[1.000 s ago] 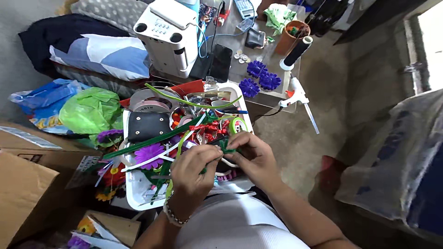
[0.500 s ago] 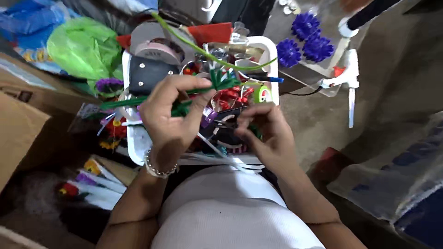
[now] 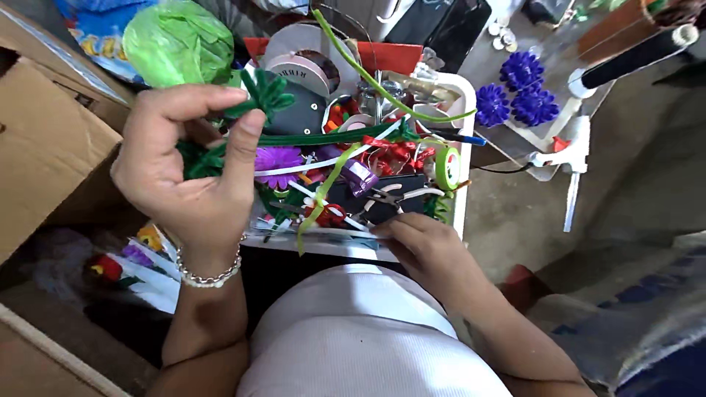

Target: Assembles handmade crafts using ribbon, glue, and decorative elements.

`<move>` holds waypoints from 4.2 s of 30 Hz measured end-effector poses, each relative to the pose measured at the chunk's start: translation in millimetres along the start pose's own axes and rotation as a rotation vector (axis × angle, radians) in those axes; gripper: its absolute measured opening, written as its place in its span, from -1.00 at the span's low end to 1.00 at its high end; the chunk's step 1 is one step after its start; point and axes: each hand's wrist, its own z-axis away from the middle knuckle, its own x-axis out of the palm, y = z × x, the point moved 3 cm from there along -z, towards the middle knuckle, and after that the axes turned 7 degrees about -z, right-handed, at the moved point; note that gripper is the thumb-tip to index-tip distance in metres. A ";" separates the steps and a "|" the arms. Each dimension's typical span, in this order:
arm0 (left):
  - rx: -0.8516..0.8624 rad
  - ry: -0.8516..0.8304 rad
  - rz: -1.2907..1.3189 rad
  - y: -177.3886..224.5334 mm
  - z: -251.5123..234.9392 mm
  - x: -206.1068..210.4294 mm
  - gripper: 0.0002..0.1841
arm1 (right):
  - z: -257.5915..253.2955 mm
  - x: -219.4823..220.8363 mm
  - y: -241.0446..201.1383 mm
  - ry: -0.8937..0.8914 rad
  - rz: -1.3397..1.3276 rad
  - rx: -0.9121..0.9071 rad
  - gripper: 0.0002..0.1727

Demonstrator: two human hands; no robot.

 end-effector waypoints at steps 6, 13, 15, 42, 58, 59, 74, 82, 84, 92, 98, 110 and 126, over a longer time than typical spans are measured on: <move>0.026 0.030 0.017 -1.7 3.3 -6.8 -0.79 | -20.9 -0.6 -4.9 0.075 0.156 -0.023 -0.84; 0.032 -0.072 0.066 -0.7 10.7 6.7 -0.80 | -24.1 25.7 4.7 0.029 0.179 -0.133 -0.72; 0.008 -0.113 0.096 -1.4 16.2 15.1 -0.80 | -22.6 25.8 6.1 0.033 0.204 -0.168 -0.83; 0.447 -0.930 -0.152 47.2 51.5 154.0 -0.87 | 74.8 -106.8 244.9 1.019 0.100 1.059 -0.52; 0.375 -1.163 -0.061 59.0 36.4 147.9 -0.61 | 140.6 -90.8 253.9 1.673 -0.840 0.801 -0.51; 0.372 -1.167 -0.066 58.7 35.7 147.1 -0.60 | 145.7 -93.4 251.8 1.729 -0.905 0.755 -0.53; 0.333 -1.044 0.102 103.1 -64.4 294.1 -0.63 | 143.7 -100.7 212.8 1.342 -1.329 0.046 -0.44; 0.382 -1.172 0.042 108.4 -50.3 372.6 -0.89 | 143.0 -91.8 194.0 1.150 -1.377 -0.070 -0.63; 0.404 -1.180 0.087 110.8 -47.1 373.9 -0.92 | 143.7 -91.5 192.8 1.142 -1.296 0.039 -0.67; 0.601 -1.220 0.095 105.9 -30.9 379.2 -0.87 | 117.9 -89.7 195.1 1.125 -0.869 0.434 -0.81; 0.510 -1.364 -0.073 93.0 -32.0 395.6 -0.75 | 96.5 -89.2 202.5 1.041 -0.544 0.533 -0.78; 0.285 -1.588 -0.217 95.0 -20.5 420.9 -0.26 | 86.7 -81.2 214.5 1.014 -0.290 0.631 -0.68; -0.071 -1.149 0.345 110.3 -60.8 296.0 -0.62 | 108.6 -114.1 147.8 1.248 -1.008 0.264 -0.72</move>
